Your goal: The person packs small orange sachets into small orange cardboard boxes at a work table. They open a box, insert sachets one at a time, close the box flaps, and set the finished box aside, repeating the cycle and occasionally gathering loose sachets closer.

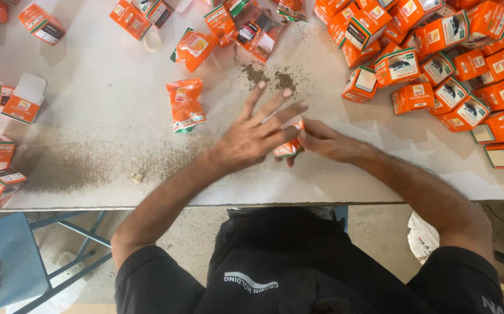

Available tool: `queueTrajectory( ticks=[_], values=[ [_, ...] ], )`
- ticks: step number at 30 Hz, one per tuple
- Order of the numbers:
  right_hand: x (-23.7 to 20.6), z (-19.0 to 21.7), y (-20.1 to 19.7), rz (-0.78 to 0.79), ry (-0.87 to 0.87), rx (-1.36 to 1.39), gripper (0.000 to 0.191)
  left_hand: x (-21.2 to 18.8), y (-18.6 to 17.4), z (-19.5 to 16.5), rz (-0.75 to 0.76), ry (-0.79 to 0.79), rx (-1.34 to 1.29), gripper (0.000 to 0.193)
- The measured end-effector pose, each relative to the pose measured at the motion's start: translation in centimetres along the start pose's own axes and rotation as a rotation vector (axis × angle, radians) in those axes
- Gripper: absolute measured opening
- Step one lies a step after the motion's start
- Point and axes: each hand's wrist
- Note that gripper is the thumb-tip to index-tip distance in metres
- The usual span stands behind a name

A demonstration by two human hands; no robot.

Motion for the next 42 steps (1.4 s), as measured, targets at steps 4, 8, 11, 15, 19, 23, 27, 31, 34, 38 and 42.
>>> queueTrajectory(
  ticks=[4, 8, 11, 15, 19, 23, 27, 31, 34, 38, 42],
  values=[
    [0.5, -0.7, 0.0, -0.286, -0.219, -0.082, 0.061, -2.3, -0.7, 0.0, 0.033, -0.256, 0.193, 0.058],
    [1.4, -0.8, 1.7, -0.417, -0.461, -0.419, 0.057, -7.3, -2.8, 3.0, 0.261, -0.998, 0.393, 0.066],
    [1.6, -0.1, 2.7, -0.469, -0.488, -0.86, 0.058, -9.0, -3.4, 4.9, 0.42, -1.12, 0.238, 0.05],
    [1.4, 1.2, 2.6, -0.623, -0.454, -0.873, 0.06, -7.9, -2.6, 4.4, 0.326, -0.943, 0.038, 0.036],
    [1.3, 1.9, 2.2, -0.666, -0.413, -0.884, 0.06, -4.7, -0.2, 1.3, 0.33, -0.748, 0.021, 0.038],
    [1.0, 1.9, 2.2, -0.671, -0.431, -0.904, 0.059, -2.6, 0.8, 0.3, 0.256, -0.604, -0.009, 0.025],
    [0.7, 1.9, 1.8, -0.67, -0.386, -0.906, 0.06, -2.0, 0.3, 0.2, -0.216, -0.43, -0.296, 0.037],
    [0.8, 1.5, 1.3, -0.651, -0.47, -0.962, 0.055, -1.1, 1.0, -0.3, -0.333, 0.128, -0.199, 0.036],
    [0.9, 1.5, 1.1, -0.638, -0.51, -0.968, 0.054, -0.7, 2.3, 0.0, -0.257, 0.232, -0.063, 0.041],
    [1.1, 1.9, 1.5, -0.68, -0.45, -0.945, 0.052, -1.7, 3.2, -0.8, -0.227, -0.012, -0.155, 0.051],
    [1.0, 2.5, 2.1, -0.655, -0.44, -0.971, 0.066, -2.5, 4.1, -3.0, -0.21, -0.178, -0.07, 0.048]
  ],
)
Point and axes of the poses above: each hand's wrist, its own x-axis towards the middle knuckle, its own y-axis out of the palm, z = x × y, and after that the axes turned 2 degrees about -z, right-handed
